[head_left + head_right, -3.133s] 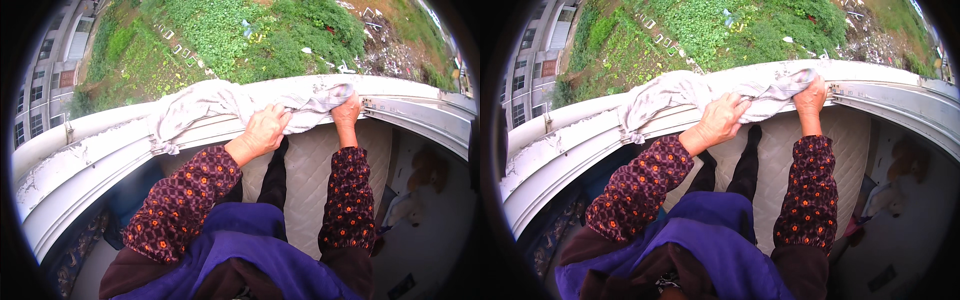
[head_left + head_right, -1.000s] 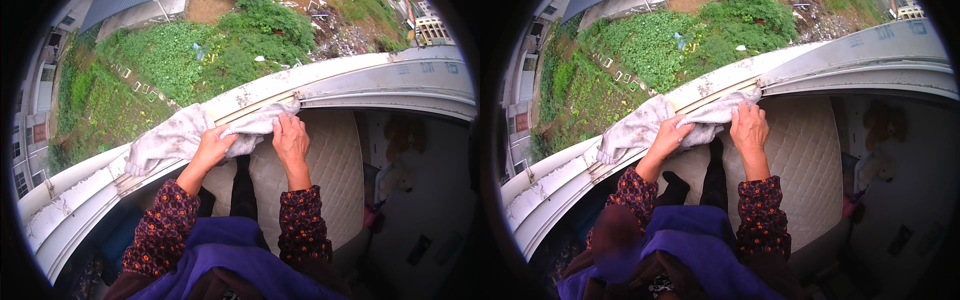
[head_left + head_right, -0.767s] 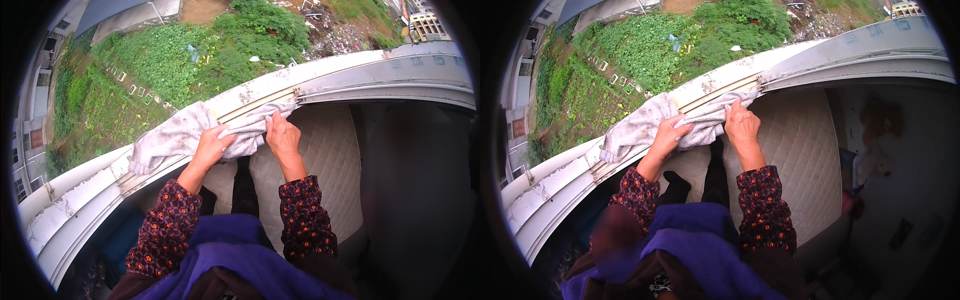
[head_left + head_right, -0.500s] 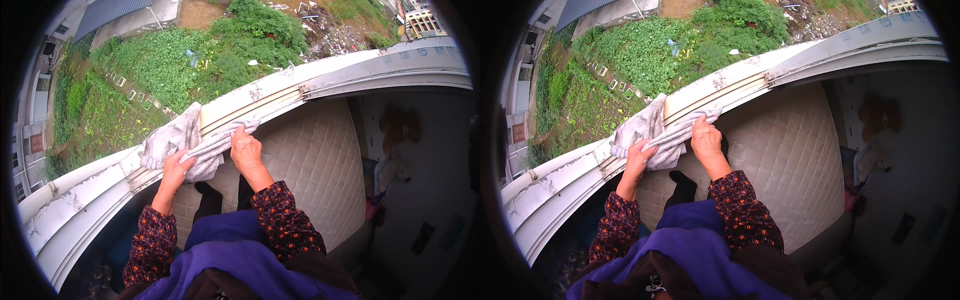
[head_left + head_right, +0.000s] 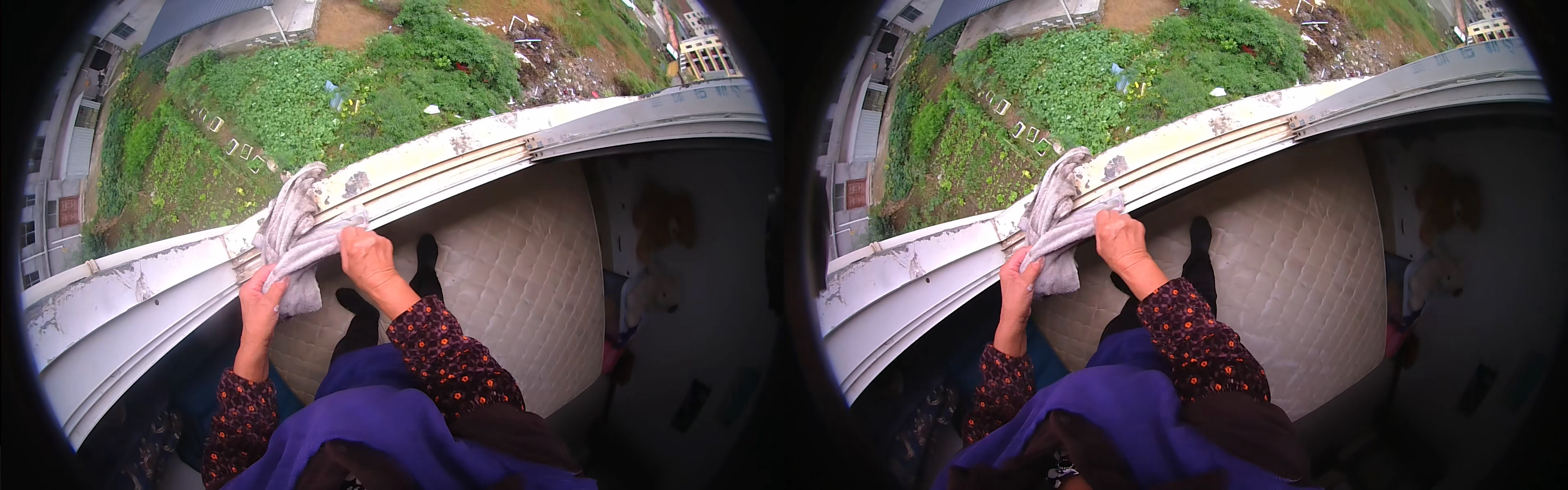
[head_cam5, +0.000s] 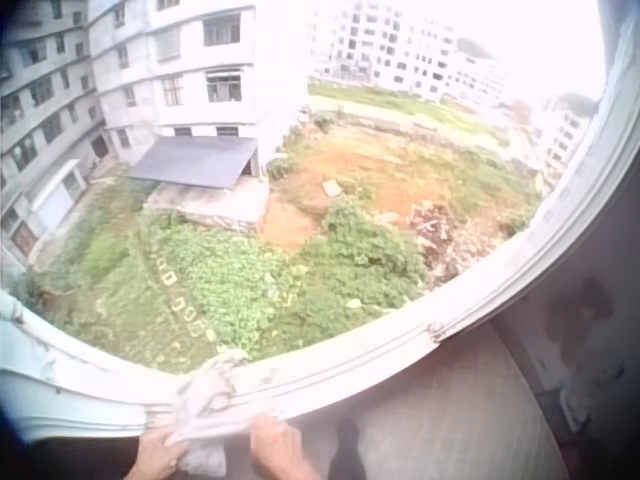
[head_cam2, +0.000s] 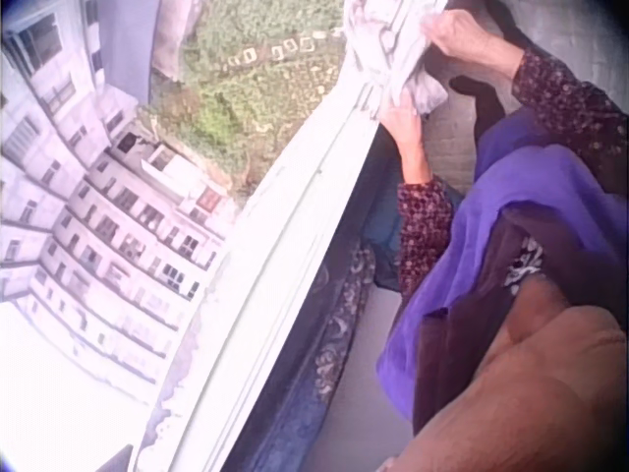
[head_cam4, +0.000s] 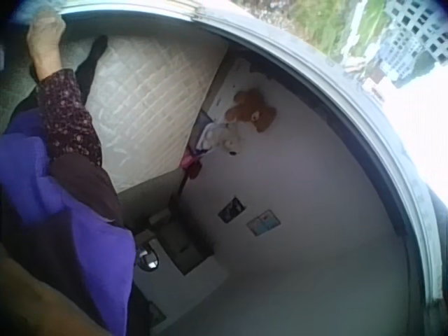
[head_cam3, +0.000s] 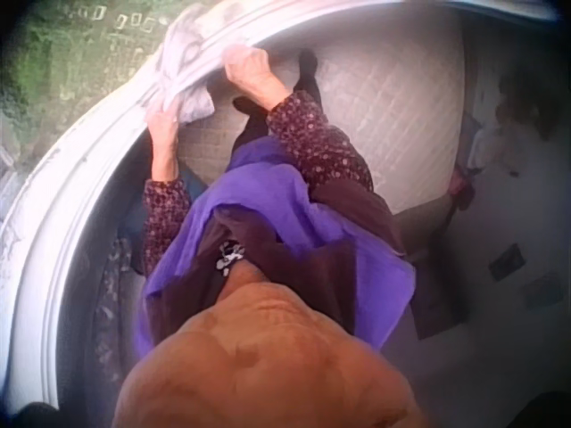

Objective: The person wipes the white window frame and sill with a grey cloth, moving along the length of the frame and cleaning both the top and side sections. The person briefly steps onto a mattress to reach higher areas before returning to the window frame.

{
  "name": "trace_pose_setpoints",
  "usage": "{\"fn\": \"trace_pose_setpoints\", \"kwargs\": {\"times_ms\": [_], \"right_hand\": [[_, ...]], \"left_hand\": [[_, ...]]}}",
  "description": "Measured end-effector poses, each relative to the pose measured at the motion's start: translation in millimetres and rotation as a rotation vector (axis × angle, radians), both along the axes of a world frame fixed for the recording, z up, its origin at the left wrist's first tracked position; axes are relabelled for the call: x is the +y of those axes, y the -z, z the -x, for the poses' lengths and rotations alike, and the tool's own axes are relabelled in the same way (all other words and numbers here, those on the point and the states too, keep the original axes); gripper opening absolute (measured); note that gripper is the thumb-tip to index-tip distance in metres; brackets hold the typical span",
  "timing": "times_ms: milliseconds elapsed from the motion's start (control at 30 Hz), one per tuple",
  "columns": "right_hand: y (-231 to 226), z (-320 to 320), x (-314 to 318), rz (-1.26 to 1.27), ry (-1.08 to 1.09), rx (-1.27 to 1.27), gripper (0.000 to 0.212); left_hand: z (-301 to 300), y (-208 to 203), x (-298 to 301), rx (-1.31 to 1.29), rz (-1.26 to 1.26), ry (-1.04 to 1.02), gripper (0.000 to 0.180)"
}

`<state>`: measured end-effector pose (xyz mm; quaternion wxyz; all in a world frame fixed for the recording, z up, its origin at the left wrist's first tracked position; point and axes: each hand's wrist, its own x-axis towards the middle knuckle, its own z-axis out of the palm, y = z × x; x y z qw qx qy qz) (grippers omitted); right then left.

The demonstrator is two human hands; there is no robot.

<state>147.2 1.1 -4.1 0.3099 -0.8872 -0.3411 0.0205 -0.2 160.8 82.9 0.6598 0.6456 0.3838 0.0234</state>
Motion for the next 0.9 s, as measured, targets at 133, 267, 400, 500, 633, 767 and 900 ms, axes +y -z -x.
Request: {"fn": "trace_pose_setpoints", "kwargs": {"times_ms": [133,267,400,500,633,767,900], "right_hand": [[-13,-92,-80,0.255,0.22,-0.094,0.009],[10,-98,-79,0.418,0.247,-0.206,0.011],[1,-65,-49,0.352,0.165,-0.053,0.013],[-9,-47,-41,0.144,0.061,0.033,0.013],[-32,-73,-54,-0.057,0.194,0.117,0.024],[-30,-160,-106,0.151,0.304,-0.203,0.029],[10,-232,-136,0.294,0.319,-0.445,0.032]], "left_hand": [[-64,37,-54,-0.106,-0.09,0.345,0.032],[-99,23,-73,-0.072,0.122,0.383,0.029],[-59,11,-25,-0.08,0.115,0.152,0.026],[-51,4,-5,0.077,-0.417,0.354,0.029],[-81,11,-10,0.15,-0.905,0.514,0.027],[-145,16,-45,-0.156,-1.315,0.54,0.033],[-156,37,-70,-0.198,-1.103,0.647,0.032]]}}
